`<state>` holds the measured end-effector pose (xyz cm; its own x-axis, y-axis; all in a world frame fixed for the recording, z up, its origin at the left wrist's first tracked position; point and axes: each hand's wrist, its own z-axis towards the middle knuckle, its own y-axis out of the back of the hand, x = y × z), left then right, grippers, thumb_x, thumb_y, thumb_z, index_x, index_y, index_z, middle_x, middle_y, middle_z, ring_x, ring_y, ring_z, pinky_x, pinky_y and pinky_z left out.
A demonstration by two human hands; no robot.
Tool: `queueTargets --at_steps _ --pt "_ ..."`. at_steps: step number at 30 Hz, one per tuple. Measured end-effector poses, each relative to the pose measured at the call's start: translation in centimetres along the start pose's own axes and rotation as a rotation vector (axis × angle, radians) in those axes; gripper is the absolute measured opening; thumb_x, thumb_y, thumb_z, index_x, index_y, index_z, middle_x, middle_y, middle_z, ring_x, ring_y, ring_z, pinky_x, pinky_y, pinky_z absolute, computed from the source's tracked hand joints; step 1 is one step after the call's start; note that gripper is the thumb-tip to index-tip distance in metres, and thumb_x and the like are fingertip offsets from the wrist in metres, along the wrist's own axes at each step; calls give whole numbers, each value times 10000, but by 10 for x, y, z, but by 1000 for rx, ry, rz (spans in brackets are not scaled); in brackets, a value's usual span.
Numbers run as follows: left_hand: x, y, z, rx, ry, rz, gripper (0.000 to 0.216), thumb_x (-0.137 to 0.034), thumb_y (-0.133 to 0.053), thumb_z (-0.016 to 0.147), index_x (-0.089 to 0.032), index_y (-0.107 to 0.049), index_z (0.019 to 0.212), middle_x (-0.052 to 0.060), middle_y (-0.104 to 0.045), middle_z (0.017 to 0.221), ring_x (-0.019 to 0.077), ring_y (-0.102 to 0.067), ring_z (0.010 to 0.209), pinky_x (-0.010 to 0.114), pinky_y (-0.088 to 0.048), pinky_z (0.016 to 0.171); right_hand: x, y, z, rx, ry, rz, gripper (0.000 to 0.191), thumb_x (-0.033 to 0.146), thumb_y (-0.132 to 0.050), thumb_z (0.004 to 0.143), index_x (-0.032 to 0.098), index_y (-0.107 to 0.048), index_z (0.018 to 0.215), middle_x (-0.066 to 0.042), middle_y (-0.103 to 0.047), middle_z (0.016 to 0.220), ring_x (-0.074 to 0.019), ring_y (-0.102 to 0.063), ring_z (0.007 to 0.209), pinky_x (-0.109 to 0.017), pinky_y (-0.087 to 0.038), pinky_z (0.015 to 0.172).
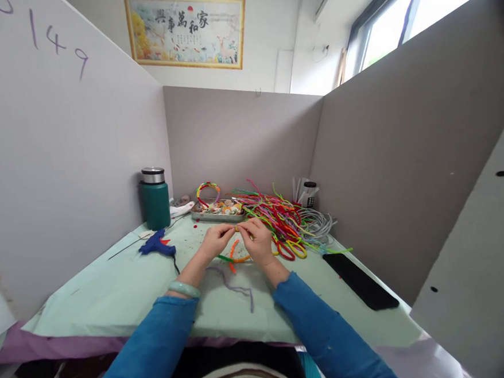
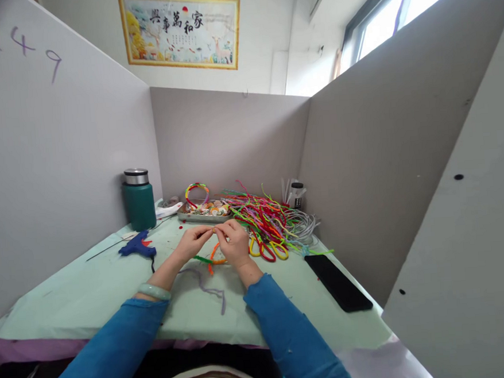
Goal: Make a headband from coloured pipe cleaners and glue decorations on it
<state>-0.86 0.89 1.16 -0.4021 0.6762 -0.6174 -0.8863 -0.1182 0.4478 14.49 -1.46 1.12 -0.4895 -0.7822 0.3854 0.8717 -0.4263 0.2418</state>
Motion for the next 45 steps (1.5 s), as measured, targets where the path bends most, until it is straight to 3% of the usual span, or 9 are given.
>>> queueTargets --at_steps 4,10,16,20,24,27,30,35,45 --pt "-4 1 -2 30 -79 57 268 -335 -496 800 -138 -675 772 49 -647 741 138 -559 689 232 -423 643 -4 -2 8 -27 -222 232 143 288 -552 762 186 -643 722 -31 -583 759 -145 -543 729 -254 -431 646" --pt "-11 1 -4 33 -101 54 251 -340 -509 802 -133 -651 786 27 -602 692 107 -499 621 212 -382 582 -9 2 12 213 -748 663 123 283 -614 635 170 -583 675 32 -501 574 -92 -430 491 -221 -345 463" --pt "-12 -3 -6 -2 -73 -2 326 -367 -583 758 -135 -630 981 -23 -541 573 78 -413 492 200 -330 496 -18 0 11 347 -894 812 153 267 -623 593 175 -501 598 64 -404 482 -61 -326 406 -207 -245 397" --pt "-9 -4 -4 -54 -58 1 270 -369 -582 756 -152 -690 877 44 -658 739 114 -520 607 225 -394 580 -24 -4 9 306 -795 659 189 354 -566 681 170 -543 640 32 -460 524 -89 -393 445 -222 -298 423" --pt "-3 -3 0 -219 96 12 252 -372 -608 715 -150 -698 792 62 -679 772 147 -562 678 246 -420 635 -21 -4 6 72 -399 225 218 354 -508 775 174 -630 796 -54 -589 811 -159 -534 722 -268 -428 626" --pt "1 -1 2 -285 232 -46 270 -400 -626 676 -142 -688 725 45 -649 681 138 -537 621 236 -395 570 -14 -3 2 46 -120 19 187 268 -494 810 199 -638 906 -70 -568 938 -183 -519 880 -309 -424 773" --pt "4 0 1 -257 399 -215 334 -460 -634 647 -132 -655 703 -22 -496 490 79 -386 435 214 -272 425 -8 -3 -2 96 15 -99 175 212 -492 815 215 -637 914 -67 -551 947 -196 -496 930 -339 -401 831" --pt "0 1 -1 -63 539 -509 390 -511 -650 628 -133 -562 666 -102 -226 438 28 -184 364 197 -124 371 -11 -6 -5 143 51 -167 153 182 -496 809 201 -604 915 -68 -544 933 -200 -493 919 -332 -401 807" --pt "-6 7 -3 135 509 -582 393 -523 -605 686 -142 -510 662 -87 -252 492 20 -192 368 190 -138 357 -9 -4 -4 125 -40 -86 187 215 -453 841 195 -586 971 -69 -575 912 -184 -526 858 -295 -408 760"
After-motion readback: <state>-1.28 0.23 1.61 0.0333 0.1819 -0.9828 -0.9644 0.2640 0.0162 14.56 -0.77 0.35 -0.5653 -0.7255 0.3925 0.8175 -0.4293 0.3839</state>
